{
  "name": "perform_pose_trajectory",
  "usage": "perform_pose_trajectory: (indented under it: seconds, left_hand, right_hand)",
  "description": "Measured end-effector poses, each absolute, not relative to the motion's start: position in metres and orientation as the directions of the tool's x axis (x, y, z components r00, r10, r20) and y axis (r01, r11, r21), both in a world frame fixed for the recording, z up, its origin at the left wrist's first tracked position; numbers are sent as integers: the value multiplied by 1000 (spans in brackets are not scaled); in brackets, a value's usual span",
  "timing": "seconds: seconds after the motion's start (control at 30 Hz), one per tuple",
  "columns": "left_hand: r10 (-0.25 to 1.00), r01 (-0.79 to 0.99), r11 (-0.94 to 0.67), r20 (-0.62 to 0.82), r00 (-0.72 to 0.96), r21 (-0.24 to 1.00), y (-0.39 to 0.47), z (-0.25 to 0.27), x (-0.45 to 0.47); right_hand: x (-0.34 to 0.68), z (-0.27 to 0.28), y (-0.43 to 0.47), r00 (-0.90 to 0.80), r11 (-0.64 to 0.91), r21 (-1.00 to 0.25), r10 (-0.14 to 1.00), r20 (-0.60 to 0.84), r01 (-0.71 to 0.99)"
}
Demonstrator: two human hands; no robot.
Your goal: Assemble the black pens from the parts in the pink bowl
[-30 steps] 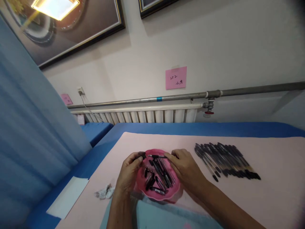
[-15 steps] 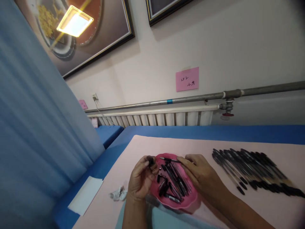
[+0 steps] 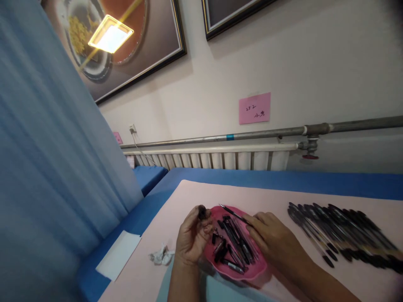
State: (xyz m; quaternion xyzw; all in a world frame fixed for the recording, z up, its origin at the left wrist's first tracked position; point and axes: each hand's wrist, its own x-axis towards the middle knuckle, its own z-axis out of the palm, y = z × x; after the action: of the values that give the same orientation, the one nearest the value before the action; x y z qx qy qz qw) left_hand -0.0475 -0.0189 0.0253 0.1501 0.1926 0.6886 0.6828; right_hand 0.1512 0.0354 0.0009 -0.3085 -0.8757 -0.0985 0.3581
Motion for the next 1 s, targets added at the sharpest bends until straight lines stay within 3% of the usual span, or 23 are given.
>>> perform_pose_trajectory:
  seconds: [0.23,0.53,0.8,1.0]
  left_hand:
    - [998,-894,35,-67,6,448,-18,27,-44]
    - [997,-932,60,-73,35,358,-15,24,-44]
    - [994,-872,16,-101,-38,489,-14,24,-37]
    - [985,-692,-83,-46,-165,717,-12,21,-32]
  right_hand:
    - [154,-10,33,-609,784,-33,508,609,620]
    - [160,-11,25,-603,780,-30,506,617,625]
    - [160,-10,18,-594,747,-25,548,589,665]
    - [163,-15,16,-457,698,-188,623,635,691]
